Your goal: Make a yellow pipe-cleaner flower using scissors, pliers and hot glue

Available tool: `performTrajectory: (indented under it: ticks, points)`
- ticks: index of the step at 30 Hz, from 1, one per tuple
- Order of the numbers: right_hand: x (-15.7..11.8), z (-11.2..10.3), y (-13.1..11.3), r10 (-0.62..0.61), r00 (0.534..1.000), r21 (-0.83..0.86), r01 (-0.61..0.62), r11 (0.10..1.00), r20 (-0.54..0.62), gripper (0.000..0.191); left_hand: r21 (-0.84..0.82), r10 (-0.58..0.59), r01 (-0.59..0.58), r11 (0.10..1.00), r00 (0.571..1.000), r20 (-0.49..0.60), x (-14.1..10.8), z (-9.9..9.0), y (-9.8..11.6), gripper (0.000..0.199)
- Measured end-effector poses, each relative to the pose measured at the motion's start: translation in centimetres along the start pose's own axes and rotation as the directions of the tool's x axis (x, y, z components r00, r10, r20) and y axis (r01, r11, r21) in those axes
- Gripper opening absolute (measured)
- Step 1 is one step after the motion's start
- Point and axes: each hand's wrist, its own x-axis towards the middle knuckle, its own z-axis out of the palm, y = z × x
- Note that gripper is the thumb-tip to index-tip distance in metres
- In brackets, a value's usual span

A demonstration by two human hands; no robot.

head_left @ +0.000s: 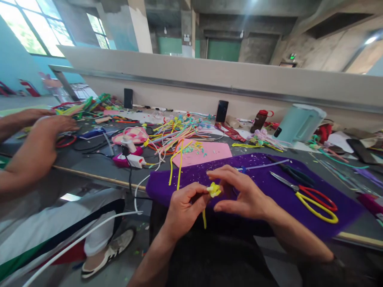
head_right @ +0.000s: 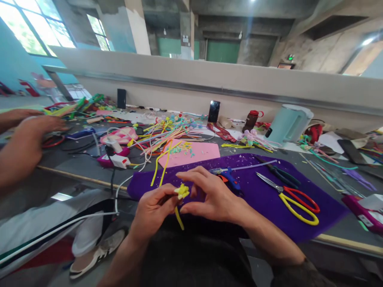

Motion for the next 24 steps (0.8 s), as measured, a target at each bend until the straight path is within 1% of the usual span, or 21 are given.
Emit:
performTrajectory:
  ticks: [2,5,9,11,17,24]
  points:
    - [0.6,0.2,-0.1,-0.064,0.998,0.008,0.064,0.998,0.021,0.06,0.071,0.013,-0.019,0.997,0.997,0.081,0.1,-0.2,0.0,0.005]
    - [0.7,0.4,0.2,-0.123,0.992,0.018,0.122,0.992,0.028,0.051,0.085,0.011,-0.024,0.996,0.989,0.15,0.2,-0.2,-0.5,0.007]
    - [0.3,0.4,0.7,-0.111,0.993,0.013,0.11,0.994,0.031,0.038,0.064,0.006,-0.021,0.998,0.974,0.226,0.3,-0.1,-0.9,0.01]
    - [0.1,0.5,0.9,-0.104,0.994,0.013,0.104,0.994,0.02,0.035,0.047,-0.006,-0.006,0.999,0.968,0.253,0.2,0.0,-0.9,0.012]
    - [-0.2,0.7,1.0,-0.094,0.995,0.025,0.095,0.995,-0.04,0.036,-0.005,-0.014,0.016,1.0,0.963,0.27,0.3,0.3,-0.7,0.012]
    - [-0.1,1.1,1.1,-0.057,0.997,0.036,0.059,0.998,-0.06,0.025,0.017,-0.036,0.033,0.999,0.969,0.243,0.2,0.3,-0.9,0.007]
